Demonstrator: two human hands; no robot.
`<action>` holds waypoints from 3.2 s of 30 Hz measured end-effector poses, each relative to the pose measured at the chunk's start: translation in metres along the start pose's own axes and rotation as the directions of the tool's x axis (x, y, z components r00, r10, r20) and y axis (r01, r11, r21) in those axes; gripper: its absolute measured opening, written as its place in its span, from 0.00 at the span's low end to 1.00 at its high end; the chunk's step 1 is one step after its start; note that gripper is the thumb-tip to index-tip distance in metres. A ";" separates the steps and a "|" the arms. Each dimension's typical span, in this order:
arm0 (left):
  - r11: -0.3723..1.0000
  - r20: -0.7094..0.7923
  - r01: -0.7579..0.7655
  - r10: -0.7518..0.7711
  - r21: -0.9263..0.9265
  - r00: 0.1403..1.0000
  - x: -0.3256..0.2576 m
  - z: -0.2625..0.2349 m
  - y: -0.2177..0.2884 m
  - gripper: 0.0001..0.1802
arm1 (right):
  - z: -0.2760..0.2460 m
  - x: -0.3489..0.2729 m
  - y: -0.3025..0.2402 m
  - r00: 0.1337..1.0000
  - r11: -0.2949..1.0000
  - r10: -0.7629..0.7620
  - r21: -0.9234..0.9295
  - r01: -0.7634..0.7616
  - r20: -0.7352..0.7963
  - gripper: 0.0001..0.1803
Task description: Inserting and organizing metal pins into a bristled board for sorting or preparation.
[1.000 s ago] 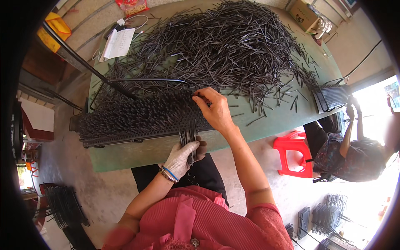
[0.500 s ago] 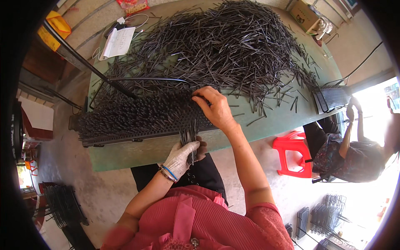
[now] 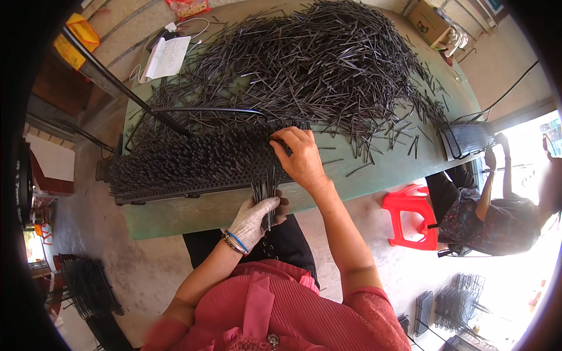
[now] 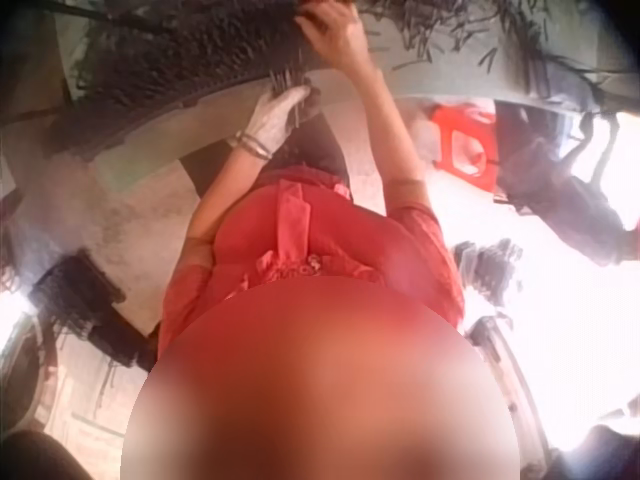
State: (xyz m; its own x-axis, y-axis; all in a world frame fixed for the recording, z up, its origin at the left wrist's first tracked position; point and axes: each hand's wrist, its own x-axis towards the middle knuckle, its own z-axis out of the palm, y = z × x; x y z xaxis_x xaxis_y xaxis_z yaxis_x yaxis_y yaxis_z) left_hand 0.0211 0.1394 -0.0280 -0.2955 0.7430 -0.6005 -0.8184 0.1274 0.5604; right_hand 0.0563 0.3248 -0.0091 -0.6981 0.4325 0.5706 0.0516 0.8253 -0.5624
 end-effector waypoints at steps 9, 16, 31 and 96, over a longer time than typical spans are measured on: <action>1.000 -0.005 -0.004 0.004 0.004 1.000 -0.001 0.001 0.001 0.14 | 0.000 0.004 -0.001 0.999 1.000 0.001 0.023 -0.002 0.041 0.11; 0.999 0.083 0.014 -0.011 -0.034 0.996 0.000 -0.002 -0.001 0.15 | 0.006 -0.004 0.009 0.992 0.991 -0.123 -0.063 0.122 -0.025 0.09; 0.998 0.011 0.005 -0.004 -0.063 1.000 -0.003 0.006 0.001 0.15 | -0.030 -0.039 -0.032 0.848 0.868 0.430 0.113 -0.483 0.310 0.16; 1.000 -0.010 0.014 -0.014 -0.021 1.000 -0.004 0.006 -0.001 0.14 | -0.027 -0.012 -0.016 0.996 0.962 -0.048 -0.273 0.027 -0.072 0.13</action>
State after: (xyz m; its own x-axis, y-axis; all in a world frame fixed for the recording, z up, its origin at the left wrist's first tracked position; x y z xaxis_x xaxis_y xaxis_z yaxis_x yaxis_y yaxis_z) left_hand 0.0261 0.1399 -0.0226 -0.2892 0.7345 -0.6139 -0.8325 0.1237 0.5401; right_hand 0.0828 0.3159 0.0092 -0.6462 0.4175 0.6388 0.2263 0.9043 -0.3621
